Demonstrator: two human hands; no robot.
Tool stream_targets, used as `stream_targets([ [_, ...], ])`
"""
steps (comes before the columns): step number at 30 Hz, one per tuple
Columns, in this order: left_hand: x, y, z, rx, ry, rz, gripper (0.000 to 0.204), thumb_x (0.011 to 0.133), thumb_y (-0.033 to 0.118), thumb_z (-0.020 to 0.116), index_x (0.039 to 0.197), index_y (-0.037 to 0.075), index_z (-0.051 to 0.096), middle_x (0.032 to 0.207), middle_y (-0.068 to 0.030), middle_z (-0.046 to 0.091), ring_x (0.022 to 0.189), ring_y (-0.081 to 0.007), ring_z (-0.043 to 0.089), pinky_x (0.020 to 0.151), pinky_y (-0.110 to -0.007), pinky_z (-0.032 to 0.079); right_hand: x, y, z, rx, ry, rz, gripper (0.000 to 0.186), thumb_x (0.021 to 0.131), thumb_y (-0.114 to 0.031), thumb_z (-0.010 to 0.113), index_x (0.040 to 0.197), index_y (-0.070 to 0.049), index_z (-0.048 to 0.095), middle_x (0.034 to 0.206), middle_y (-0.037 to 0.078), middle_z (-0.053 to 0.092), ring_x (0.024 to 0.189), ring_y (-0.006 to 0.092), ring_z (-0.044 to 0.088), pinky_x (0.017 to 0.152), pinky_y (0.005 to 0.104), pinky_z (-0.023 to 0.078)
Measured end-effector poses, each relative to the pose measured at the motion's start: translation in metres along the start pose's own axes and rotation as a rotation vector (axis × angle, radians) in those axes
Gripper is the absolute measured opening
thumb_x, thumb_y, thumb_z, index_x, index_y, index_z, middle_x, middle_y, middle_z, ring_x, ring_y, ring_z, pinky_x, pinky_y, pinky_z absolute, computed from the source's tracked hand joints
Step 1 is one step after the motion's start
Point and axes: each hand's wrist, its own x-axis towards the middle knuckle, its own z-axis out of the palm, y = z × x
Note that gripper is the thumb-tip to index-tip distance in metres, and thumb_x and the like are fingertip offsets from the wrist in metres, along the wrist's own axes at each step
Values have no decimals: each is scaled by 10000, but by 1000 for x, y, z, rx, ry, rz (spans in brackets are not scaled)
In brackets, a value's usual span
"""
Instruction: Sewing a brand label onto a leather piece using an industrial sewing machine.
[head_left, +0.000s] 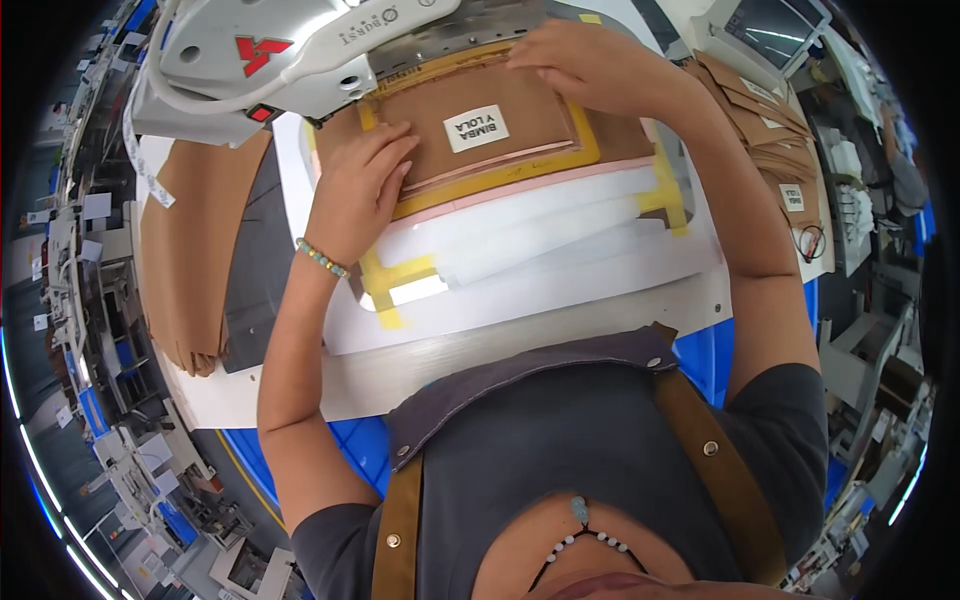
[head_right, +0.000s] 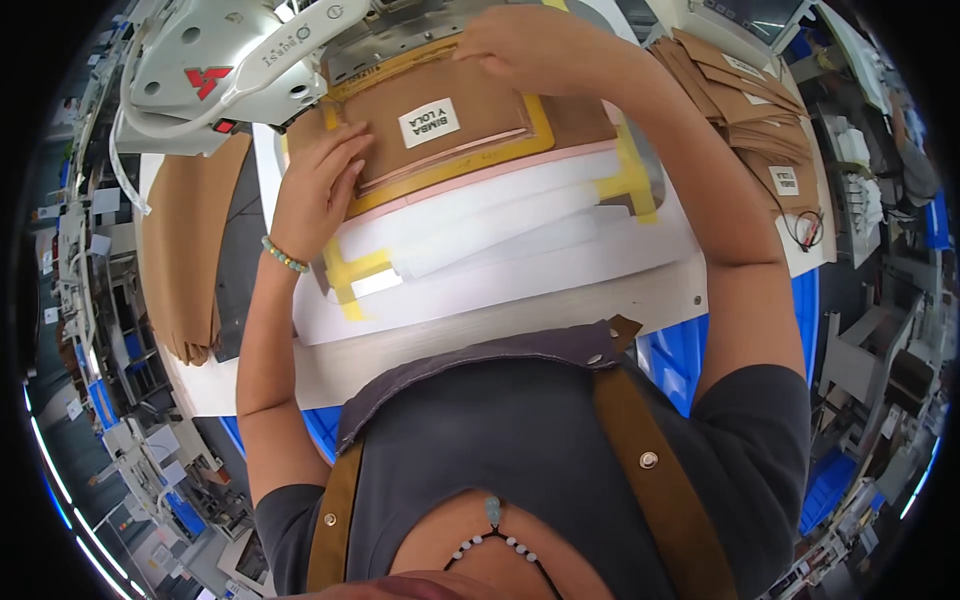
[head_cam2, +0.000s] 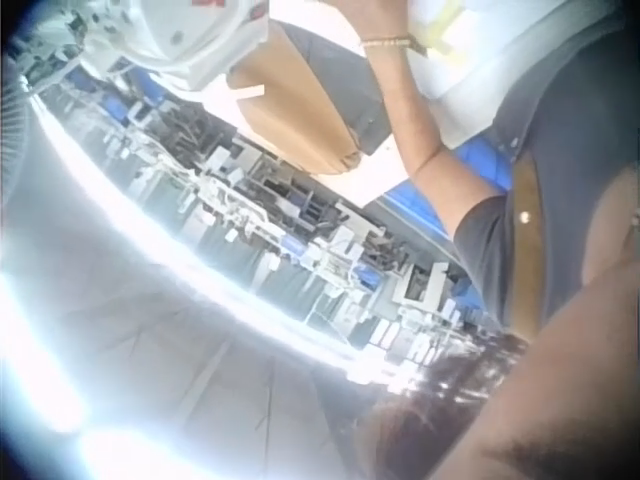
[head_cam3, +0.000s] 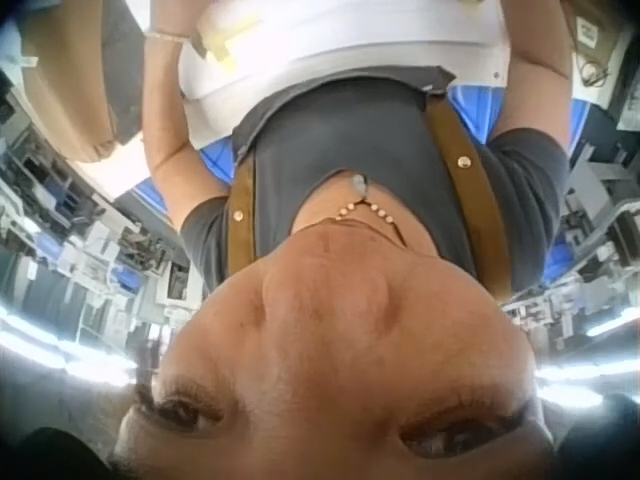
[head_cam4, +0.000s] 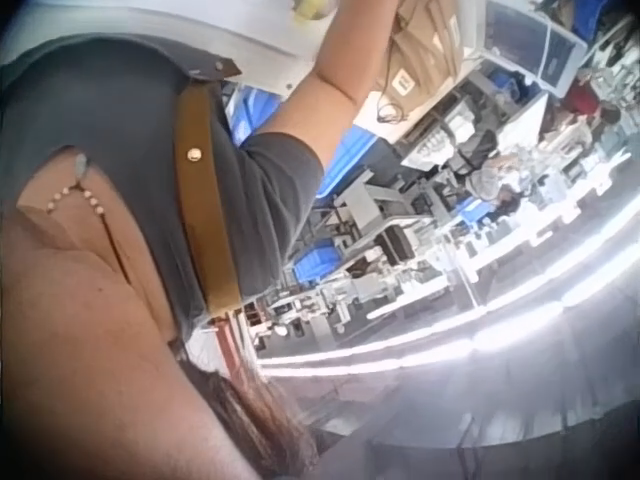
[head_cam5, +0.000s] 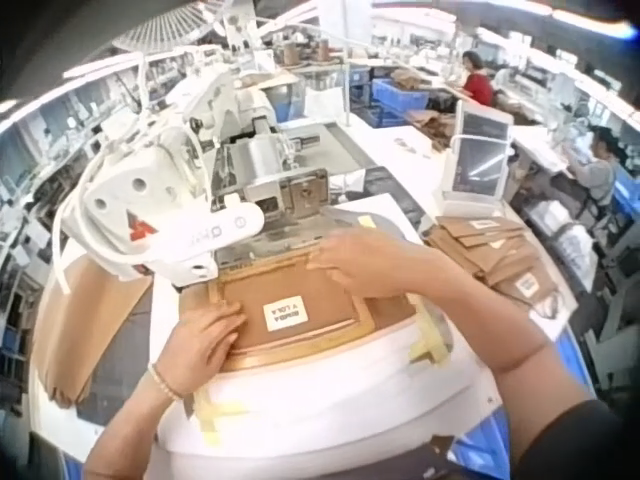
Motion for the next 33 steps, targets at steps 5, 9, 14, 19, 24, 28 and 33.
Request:
stream_targets([
  [5, 12, -7, 26, 291, -18, 58, 427, 982, 173, 648, 1398, 90, 608, 1481, -111, 577, 1335, -335, 553, 1074, -442, 443, -37, 0, 23, -127, 112, 104, 375, 981, -127, 543, 1336, -82, 654, 1347, 92, 649, 1203, 277, 616, 1015, 401, 518],
  [9, 13, -7, 34, 412, -24, 57, 449, 996, 236, 638, 1421, 100, 598, 1498, -106, 566, 1367, -320, 532, 1082, -427, 431, -36, 7, 50, -399, 259, -45, 426, 924, -104, 633, 1348, -75, 640, 1454, 41, 598, 1268, 245, 568, 994, 374, 518],
  [14, 7, -10, 37, 420, 11, 64, 443, 1007, 283, 618, 1401, 83, 608, 1481, -129, 572, 1346, -331, 539, 1085, -442, 420, -28, -8, 58, -510, 216, 30, 503, 863, -72, 685, 1363, -87, 624, 1424, 29, 607, 1259, 208, 560, 920, 349, 508],
  [19, 7, -11, 34, 421, -13, 37, 468, 1002, 253, 628, 1437, 90, 575, 1512, -104, 551, 1360, -323, 534, 1077, -436, 426, -19, -17, 58, -503, 159, 94, 549, 846, -56, 698, 1385, -93, 602, 1354, 70, 632, 1215, 217, 584, 900, 360, 500],
  [24, 11, -9, 31, 437, -46, 45, 500, 1000, 295, 630, 1452, 93, 559, 1526, -109, 534, 1345, -317, 543, 1064, -430, 430, -19, -26, 56, -606, 129, 113, 563, 898, -14, 620, 1448, -125, 580, 1454, 103, 587, 1256, 246, 574, 1005, 356, 475],
  [28, 10, -10, 31, 451, -50, 55, 510, 1000, 306, 629, 1453, 87, 554, 1527, -113, 532, 1344, -328, 541, 1066, -430, 432, -20, -29, 51, -588, 71, 124, 622, 891, -17, 642, 1488, -172, 555, 1505, 120, 561, 1260, 245, 573, 996, 363, 480],
  [33, 11, -10, 27, 462, -67, 47, 518, 996, 308, 634, 1453, 78, 553, 1518, -124, 534, 1330, -344, 544, 1066, -426, 435, -17, -28, 51, -587, 62, 107, 616, 884, -29, 665, 1476, -168, 563, 1480, 124, 569, 1297, 245, 560, 969, 370, 492],
])
